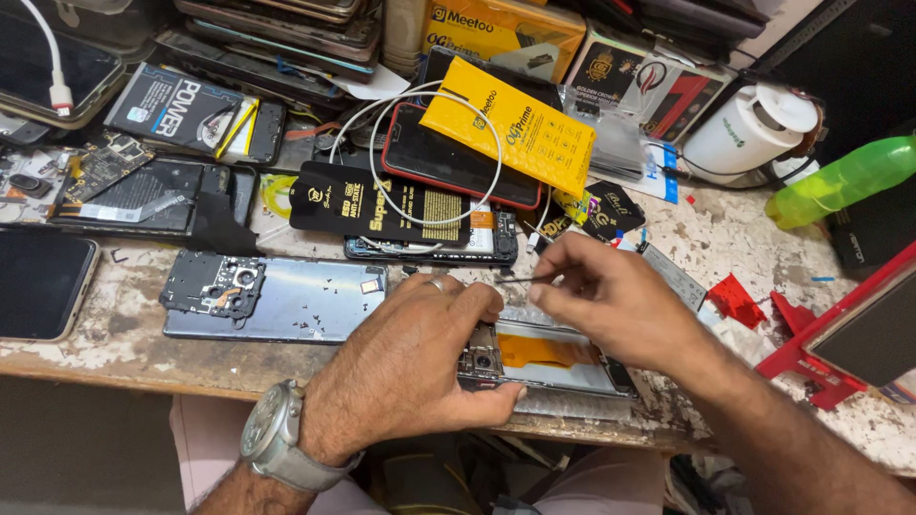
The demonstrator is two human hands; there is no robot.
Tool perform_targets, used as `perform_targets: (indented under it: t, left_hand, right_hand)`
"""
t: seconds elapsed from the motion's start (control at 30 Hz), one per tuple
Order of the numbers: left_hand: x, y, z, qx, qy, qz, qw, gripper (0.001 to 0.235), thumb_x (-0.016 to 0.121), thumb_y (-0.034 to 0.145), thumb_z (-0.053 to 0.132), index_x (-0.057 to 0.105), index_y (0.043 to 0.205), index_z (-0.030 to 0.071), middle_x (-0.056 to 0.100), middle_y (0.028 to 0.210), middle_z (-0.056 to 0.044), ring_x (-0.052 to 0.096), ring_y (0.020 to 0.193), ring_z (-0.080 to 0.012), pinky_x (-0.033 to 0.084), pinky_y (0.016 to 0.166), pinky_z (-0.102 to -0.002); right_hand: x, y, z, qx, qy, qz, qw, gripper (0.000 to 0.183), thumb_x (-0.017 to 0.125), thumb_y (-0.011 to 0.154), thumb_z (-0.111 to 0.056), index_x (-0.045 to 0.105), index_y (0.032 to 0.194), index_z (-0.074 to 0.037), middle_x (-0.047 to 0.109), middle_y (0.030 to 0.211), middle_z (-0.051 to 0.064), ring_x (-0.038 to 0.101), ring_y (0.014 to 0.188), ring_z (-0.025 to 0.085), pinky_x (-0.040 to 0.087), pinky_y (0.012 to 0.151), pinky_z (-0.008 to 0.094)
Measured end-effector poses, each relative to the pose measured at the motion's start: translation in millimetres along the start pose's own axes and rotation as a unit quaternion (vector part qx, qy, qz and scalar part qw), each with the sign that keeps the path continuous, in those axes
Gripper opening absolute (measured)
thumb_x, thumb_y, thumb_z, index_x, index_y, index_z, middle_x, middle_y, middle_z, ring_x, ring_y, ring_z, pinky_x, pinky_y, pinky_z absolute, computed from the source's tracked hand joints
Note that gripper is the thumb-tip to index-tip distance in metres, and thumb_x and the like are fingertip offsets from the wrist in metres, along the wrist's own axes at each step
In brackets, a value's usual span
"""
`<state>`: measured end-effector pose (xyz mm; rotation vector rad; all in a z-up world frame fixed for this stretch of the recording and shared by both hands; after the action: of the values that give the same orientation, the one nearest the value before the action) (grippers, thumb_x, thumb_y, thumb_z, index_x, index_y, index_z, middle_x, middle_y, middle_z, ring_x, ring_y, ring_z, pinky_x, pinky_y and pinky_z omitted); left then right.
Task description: The person disassembles a smartphone, removes the battery, and manipulates internal components using a screwdriver and tweezers. They reposition the battery and camera module, then place the back cover aside.
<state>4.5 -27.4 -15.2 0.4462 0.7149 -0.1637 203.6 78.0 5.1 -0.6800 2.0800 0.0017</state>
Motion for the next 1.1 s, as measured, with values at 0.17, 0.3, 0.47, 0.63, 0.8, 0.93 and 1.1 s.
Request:
perform_targets:
  t: [0.17, 0.3, 0.47, 0.63, 0.8, 0.93, 1.1]
  left_hand:
    - [0, -1, 0, 0.006, -0.009, 0.008, 1.0, 0.066, 0.083, 0.071, 0.044, 0.063, 0.111, -0.004, 0.067, 0.084, -0.02, 0.063, 0.087, -0.0381, 0.049, 0.086, -0.046]
    - [0, 0, 0, 0.005, -0.009, 0.002, 1.0, 0.063, 0.083, 0.071, 0.044, 0.063, 0.108, -0.003, 0.068, 0.084, -0.018, 0.063, 0.087, -0.0381, 0.048, 0.085, -0.046]
    - [-1, 0, 0, 0.009, -0.008, 0.003, 1.0, 0.065, 0.083, 0.071, 0.044, 0.064, 0.112, -0.003, 0.069, 0.086, -0.018, 0.064, 0.088, -0.0371, 0.049, 0.086, -0.045]
    - [0, -1, -1, 0.019, 0.002, 0.001, 1.0, 0.064, 0.083, 0.07, 0.043, 0.067, 0.113, -0.002, 0.07, 0.088, -0.019, 0.064, 0.09, -0.0373, 0.049, 0.087, -0.045]
    - [1, 0, -1, 0.05, 0.01, -0.001, 0.999, 0.058, 0.081, 0.073, 0.044, 0.072, 0.11, -0.001, 0.072, 0.095, -0.018, 0.066, 0.095, -0.0366, 0.048, 0.091, -0.045]
    - [2, 3, -3, 0.071, 0.013, -0.023, 0.997, 0.056, 0.077, 0.073, 0.045, 0.075, 0.104, -0.002, 0.073, 0.102, -0.017, 0.066, 0.099, -0.0352, 0.047, 0.093, -0.045]
    - [1, 7, -4, 0.065, 0.025, -0.059, 0.996, 0.058, 0.074, 0.074, 0.048, 0.076, 0.103, -0.002, 0.073, 0.105, -0.017, 0.065, 0.099, -0.0347, 0.048, 0.095, -0.045]
  right_hand:
    - [-1, -18, 20, -0.012, 0.087, 0.03, 0.996, 0.021, 0.081, 0.08, -0.027, 0.078, 0.088, -0.007, 0.069, 0.079, 0.001, 0.056, 0.065, 0.009, 0.049, 0.058, 0.027]
    - [8, -19, 25, 0.042, 0.112, 0.006, 0.993, 0.021, 0.083, 0.077, -0.024, 0.079, 0.087, -0.006, 0.071, 0.076, 0.002, 0.059, 0.064, 0.008, 0.051, 0.058, 0.026]
    - [16, -13, 19, 0.028, 0.06, 0.006, 0.998, 0.021, 0.083, 0.077, -0.024, 0.077, 0.085, -0.005, 0.076, 0.078, 0.0, 0.068, 0.069, 0.006, 0.059, 0.066, 0.024]
    - [17, -13, 13, 0.03, 0.03, 0.015, 0.999, 0.023, 0.083, 0.076, -0.024, 0.076, 0.082, -0.003, 0.075, 0.076, 0.002, 0.069, 0.068, 0.008, 0.059, 0.066, 0.026]
    - [18, -13, 13, 0.026, 0.033, 0.018, 0.999, 0.022, 0.082, 0.075, -0.023, 0.075, 0.083, -0.004, 0.075, 0.077, 0.001, 0.069, 0.068, 0.008, 0.059, 0.066, 0.027]
    - [19, -12, 14, 0.027, 0.03, 0.013, 0.999, 0.021, 0.082, 0.076, -0.024, 0.075, 0.082, -0.005, 0.076, 0.078, 0.001, 0.07, 0.07, 0.008, 0.06, 0.067, 0.026]
    - [18, -12, 13, 0.029, 0.003, 0.011, 1.0, 0.021, 0.082, 0.076, -0.025, 0.074, 0.081, -0.006, 0.076, 0.077, 0.0, 0.071, 0.07, 0.008, 0.061, 0.067, 0.027]
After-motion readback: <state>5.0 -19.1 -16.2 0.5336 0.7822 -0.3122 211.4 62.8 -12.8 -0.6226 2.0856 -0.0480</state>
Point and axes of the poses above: each hand's wrist, its own y-axis towards the middle knuckle, its own x-axis out of the palm, z = x × y, the point moved 2 cm from there along y, towards the middle knuckle
